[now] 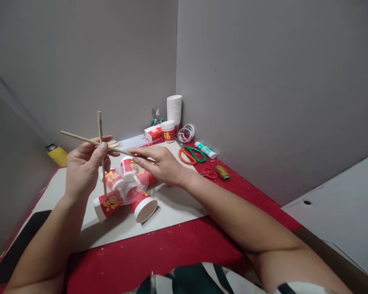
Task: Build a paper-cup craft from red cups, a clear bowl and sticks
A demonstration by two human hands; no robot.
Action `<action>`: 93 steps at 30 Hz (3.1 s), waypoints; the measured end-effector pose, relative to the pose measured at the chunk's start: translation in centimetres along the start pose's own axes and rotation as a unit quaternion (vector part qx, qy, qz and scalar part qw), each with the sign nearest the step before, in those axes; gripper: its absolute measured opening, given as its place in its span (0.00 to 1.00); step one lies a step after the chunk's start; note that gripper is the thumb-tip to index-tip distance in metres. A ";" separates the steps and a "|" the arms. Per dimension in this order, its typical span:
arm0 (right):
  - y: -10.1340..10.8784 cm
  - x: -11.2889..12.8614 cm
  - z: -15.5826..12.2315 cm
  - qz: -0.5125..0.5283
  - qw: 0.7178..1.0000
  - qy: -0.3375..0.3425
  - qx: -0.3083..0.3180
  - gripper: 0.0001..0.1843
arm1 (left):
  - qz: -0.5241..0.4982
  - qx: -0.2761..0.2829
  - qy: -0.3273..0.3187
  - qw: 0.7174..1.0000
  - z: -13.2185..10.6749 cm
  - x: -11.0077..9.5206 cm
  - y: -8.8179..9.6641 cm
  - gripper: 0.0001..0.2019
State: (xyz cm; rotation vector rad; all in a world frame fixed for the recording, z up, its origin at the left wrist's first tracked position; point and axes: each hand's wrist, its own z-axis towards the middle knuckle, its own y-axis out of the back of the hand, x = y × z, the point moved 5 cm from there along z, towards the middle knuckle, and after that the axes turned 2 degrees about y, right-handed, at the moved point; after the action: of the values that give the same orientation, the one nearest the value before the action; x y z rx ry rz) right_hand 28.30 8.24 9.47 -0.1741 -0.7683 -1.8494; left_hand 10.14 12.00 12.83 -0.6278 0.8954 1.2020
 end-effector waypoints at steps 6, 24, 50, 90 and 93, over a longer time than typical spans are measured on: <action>-0.3 -0.2 -0.1 0.023 1.000 -0.015 -0.009 0.13 | 0.012 0.013 -0.009 1.000 0.0 0.1 -0.1 0.11; 2.9 -11.0 0.3 -0.345 0.847 -0.330 0.236 0.14 | 0.147 -0.171 -0.188 0.956 1.1 -2.7 5.0 0.06; 1.5 -15.1 2.8 -0.415 0.796 -0.330 0.292 0.12 | 0.114 -0.087 -0.085 0.986 2.9 1.1 4.9 0.16; -3.0 2.6 6.6 0.290 0.906 -0.298 0.079 0.07 | 0.227 -0.123 -0.166 0.952 2.3 2.0 4.4 0.11; -3.0 2.7 6.7 0.317 0.897 -0.301 0.067 0.08 | 0.234 -0.145 -0.181 0.944 2.1 2.2 4.4 0.13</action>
State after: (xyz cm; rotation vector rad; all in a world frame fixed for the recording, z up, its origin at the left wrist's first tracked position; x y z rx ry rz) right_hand 22.95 10.67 14.64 -0.8365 -1.0973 -1.1043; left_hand 6.70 16.00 12.29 -0.4110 0.5692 1.8356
